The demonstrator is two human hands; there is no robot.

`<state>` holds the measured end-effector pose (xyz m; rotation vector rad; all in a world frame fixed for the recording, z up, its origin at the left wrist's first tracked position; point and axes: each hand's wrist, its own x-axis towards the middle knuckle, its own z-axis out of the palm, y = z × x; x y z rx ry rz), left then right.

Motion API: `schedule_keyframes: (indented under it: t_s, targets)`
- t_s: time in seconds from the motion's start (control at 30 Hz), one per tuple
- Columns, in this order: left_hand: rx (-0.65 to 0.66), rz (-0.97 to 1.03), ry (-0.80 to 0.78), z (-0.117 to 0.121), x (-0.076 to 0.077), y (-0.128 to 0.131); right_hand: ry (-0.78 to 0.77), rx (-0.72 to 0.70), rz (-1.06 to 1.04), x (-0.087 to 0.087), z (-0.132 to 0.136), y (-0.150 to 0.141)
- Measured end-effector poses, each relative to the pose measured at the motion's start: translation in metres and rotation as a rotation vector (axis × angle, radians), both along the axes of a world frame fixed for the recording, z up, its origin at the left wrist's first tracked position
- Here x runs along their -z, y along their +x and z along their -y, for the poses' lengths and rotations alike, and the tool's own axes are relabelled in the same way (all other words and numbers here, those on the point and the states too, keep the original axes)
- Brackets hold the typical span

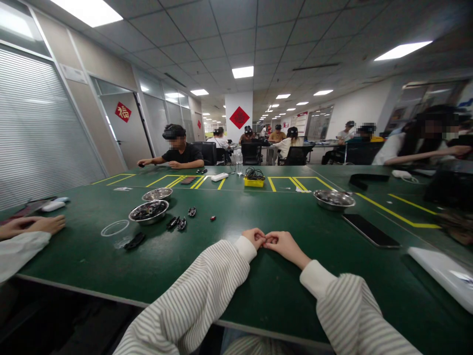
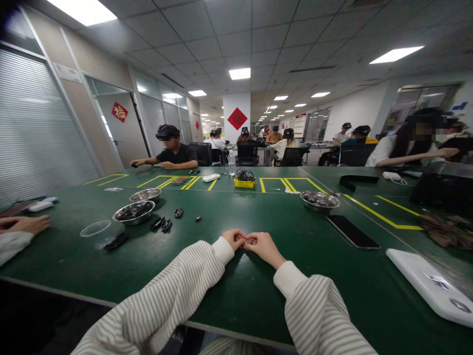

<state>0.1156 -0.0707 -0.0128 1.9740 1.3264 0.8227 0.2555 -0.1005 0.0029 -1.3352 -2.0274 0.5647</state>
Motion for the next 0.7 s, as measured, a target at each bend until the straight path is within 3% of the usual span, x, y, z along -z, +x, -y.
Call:
schedule_keyframes:
  t_s: [0.23,0.37,0.43,0.5,0.6,0.7]
  targets:
    - [-0.002,-0.063,0.129,0.002,0.001,-0.001,0.0,0.014,-0.001,0.003,0.0,0.001]
    - [0.003,-0.232,0.261,-0.003,-0.008,-0.011,0.03,0.035,0.06,0.003,0.0,0.002]
    - [-0.068,-0.367,0.409,-0.01,-0.017,-0.025,0.056,0.061,0.108,0.002,0.0,0.003]
    - [-0.225,-0.484,0.495,-0.02,-0.025,-0.045,0.07,0.078,0.148,0.0,0.001,0.005]
    - [-0.516,-0.567,0.405,-0.038,-0.029,-0.08,0.07,0.079,0.186,-0.001,0.001,0.006]
    - [-0.575,-0.584,0.178,-0.054,-0.024,-0.104,0.079,0.077,0.216,-0.001,0.001,0.006]
